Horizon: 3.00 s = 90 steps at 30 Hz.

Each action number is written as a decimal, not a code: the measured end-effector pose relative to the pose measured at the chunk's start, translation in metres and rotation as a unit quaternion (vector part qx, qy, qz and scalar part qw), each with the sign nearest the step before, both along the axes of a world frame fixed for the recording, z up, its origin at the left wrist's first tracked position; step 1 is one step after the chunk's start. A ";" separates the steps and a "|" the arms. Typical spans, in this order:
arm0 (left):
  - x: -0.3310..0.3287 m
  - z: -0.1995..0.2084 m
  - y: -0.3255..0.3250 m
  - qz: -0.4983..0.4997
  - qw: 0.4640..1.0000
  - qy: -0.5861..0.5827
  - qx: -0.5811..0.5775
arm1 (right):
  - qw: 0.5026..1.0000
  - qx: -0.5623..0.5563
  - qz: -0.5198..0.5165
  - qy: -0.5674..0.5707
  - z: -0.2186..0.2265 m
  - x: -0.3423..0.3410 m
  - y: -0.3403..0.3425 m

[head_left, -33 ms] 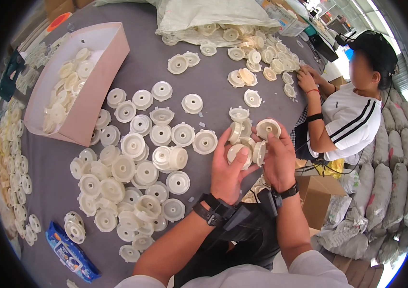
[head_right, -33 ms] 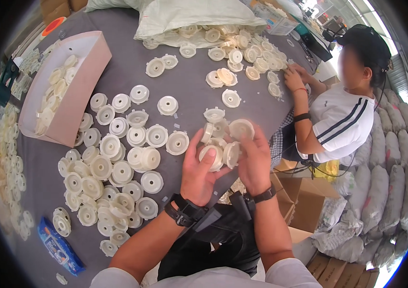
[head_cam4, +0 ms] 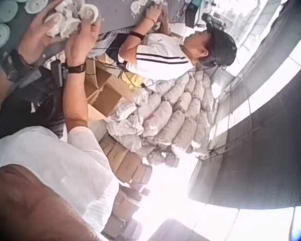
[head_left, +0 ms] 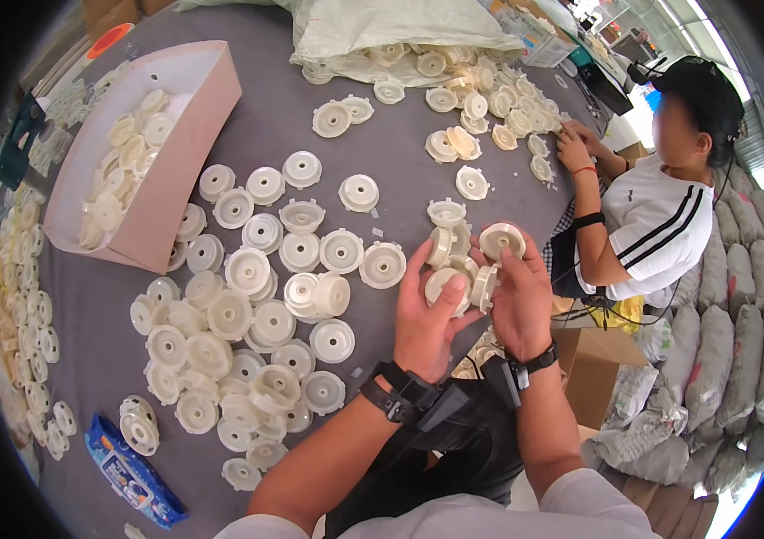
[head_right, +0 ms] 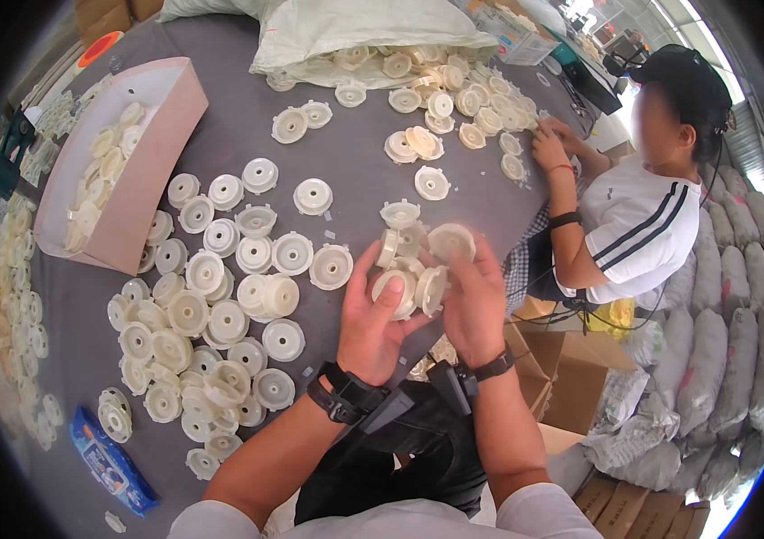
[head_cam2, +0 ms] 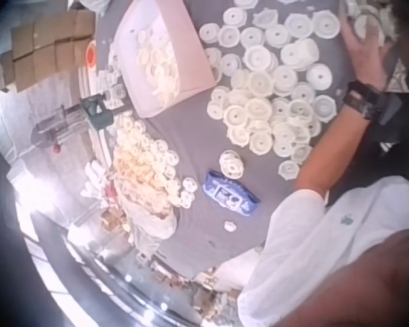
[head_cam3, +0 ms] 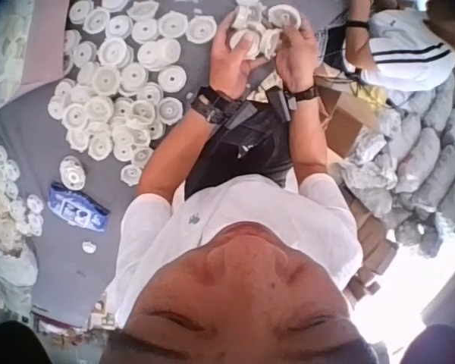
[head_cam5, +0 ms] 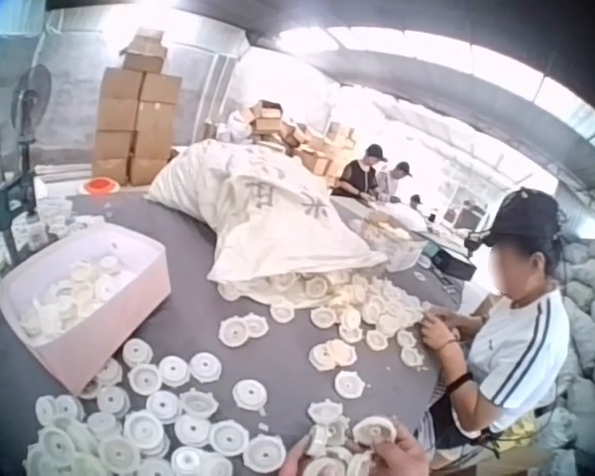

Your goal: Assembling white plastic circular components by matching and pressing them together at a factory workbench.

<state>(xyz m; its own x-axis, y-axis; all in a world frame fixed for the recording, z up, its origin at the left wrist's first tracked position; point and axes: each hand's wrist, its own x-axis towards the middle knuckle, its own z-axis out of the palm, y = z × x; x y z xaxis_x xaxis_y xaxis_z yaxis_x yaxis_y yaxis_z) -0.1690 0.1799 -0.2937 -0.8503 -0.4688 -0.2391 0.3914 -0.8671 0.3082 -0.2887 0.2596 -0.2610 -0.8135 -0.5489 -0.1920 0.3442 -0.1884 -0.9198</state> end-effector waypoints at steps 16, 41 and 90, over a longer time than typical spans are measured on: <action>-0.006 -0.023 -0.002 0.006 0.999 0.023 0.036 | 0.984 -0.175 -0.023 0.014 0.012 0.002 0.002; -0.007 -0.014 0.006 -0.030 1.000 0.003 -0.006 | 0.901 0.060 0.059 0.426 0.013 0.006 0.086; -0.009 -0.022 0.009 -0.031 0.989 0.076 -0.123 | 0.720 0.204 -0.137 0.649 0.011 0.011 0.079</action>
<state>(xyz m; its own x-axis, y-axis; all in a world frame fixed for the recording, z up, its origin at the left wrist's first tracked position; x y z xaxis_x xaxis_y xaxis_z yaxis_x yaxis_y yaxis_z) -0.1782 0.1893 -0.3154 -0.8969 -0.4422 0.0090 0.3975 -0.7968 0.4551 -0.2775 0.3386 -0.2496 -0.5195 -0.4469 0.7283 -0.8543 0.2917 -0.4303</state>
